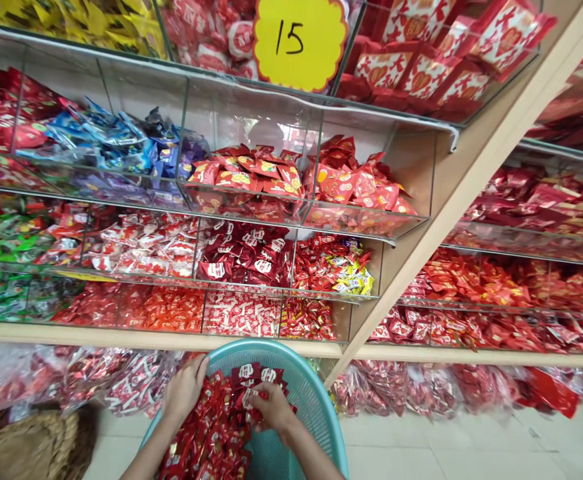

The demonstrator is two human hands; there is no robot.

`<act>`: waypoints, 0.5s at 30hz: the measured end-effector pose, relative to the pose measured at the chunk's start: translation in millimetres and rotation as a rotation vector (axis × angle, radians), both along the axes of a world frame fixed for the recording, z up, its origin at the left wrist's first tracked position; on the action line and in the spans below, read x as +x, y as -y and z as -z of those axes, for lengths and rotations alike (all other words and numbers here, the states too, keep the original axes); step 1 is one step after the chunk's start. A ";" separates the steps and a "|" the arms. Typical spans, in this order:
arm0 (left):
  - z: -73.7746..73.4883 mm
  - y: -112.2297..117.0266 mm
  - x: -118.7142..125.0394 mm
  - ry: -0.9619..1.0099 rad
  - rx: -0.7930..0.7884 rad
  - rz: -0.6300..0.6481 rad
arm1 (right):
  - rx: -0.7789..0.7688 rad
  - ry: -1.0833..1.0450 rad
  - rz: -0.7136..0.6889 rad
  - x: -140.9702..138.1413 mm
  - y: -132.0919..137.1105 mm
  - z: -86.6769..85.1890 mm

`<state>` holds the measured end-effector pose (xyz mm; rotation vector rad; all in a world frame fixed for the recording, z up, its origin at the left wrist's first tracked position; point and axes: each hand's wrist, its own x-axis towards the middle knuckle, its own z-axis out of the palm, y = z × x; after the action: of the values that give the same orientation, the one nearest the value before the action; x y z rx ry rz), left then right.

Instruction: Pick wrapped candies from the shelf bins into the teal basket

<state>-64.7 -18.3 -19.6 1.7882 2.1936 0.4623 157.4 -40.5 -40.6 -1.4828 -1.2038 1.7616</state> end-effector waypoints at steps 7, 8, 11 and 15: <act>0.6 -0.6 -0.2 0.000 0.012 0.007 | 0.103 0.008 0.066 -16.3 -34.2 -8.3; 0.6 -0.7 -0.2 0.000 0.015 0.008 | 0.107 0.034 0.065 -18.9 -40.6 -9.6; -0.3 -0.5 0.2 0.001 0.015 0.005 | 0.085 0.125 0.021 -26.4 -58.4 -10.2; -2.0 0.8 0.4 -0.008 -0.005 -0.003 | 0.111 0.198 -0.011 -34.4 -74.4 -5.8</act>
<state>-64.2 -19.1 -17.6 1.7876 2.2004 0.4508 123.1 33.9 -34.8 -1.6160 -1.3864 1.5560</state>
